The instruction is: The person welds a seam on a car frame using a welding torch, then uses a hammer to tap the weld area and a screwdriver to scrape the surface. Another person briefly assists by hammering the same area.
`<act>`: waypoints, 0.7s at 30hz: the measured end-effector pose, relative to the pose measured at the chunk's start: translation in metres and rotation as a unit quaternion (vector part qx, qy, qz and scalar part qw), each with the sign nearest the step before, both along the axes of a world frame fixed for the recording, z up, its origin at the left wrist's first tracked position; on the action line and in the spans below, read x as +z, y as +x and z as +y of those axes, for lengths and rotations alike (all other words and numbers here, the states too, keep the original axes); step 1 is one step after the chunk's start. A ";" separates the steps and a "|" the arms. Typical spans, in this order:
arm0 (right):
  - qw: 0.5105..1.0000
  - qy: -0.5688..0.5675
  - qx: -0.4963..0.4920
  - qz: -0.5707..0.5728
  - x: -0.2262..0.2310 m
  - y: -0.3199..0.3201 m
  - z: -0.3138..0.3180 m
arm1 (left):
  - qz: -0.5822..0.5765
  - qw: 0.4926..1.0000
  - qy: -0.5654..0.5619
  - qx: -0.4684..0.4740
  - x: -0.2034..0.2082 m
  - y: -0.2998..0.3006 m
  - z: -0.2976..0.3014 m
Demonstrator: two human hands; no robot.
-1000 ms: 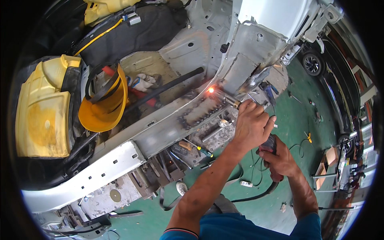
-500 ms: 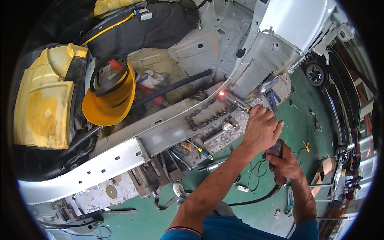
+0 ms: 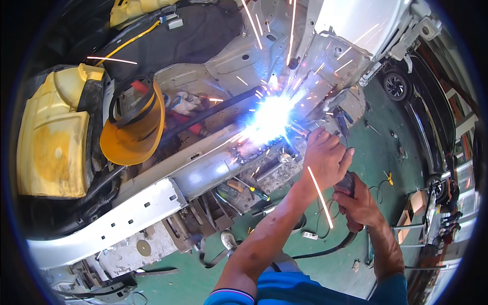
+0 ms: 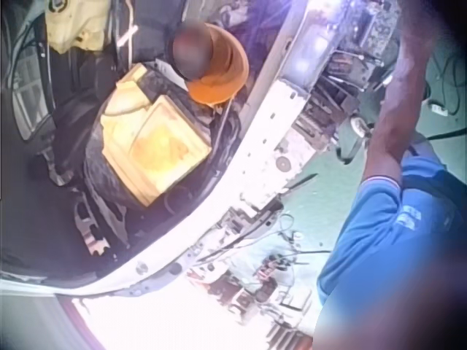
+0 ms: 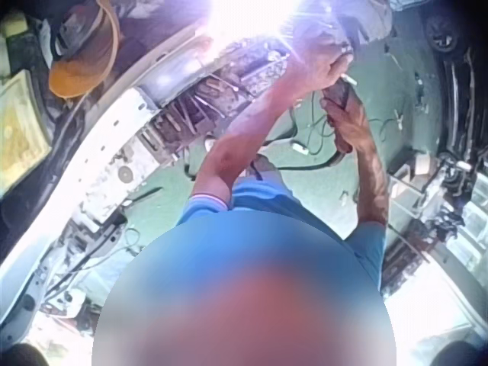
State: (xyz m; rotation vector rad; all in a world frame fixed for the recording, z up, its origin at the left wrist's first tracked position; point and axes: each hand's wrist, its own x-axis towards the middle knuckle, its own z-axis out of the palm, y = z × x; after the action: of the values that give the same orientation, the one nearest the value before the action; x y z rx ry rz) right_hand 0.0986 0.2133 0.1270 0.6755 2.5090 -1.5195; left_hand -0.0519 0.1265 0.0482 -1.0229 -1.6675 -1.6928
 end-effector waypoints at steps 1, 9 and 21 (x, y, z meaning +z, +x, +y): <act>1.000 0.009 0.003 -0.005 0.000 0.000 0.000 | -0.003 1.000 0.000 -0.002 0.000 0.000 -0.001; 1.000 0.000 0.008 0.012 -0.002 -0.002 -0.001 | 0.015 1.000 -0.004 0.004 0.002 0.000 -0.001; 1.000 -0.003 -0.006 0.007 -0.014 0.004 0.010 | 0.023 0.999 -0.023 0.011 0.000 0.002 0.002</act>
State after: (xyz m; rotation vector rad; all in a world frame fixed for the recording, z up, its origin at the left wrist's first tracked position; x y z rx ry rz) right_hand 0.1026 0.2235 0.1133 0.6833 2.5132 -1.5416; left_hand -0.0500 0.1283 0.0480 -1.0519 -1.6890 -1.6123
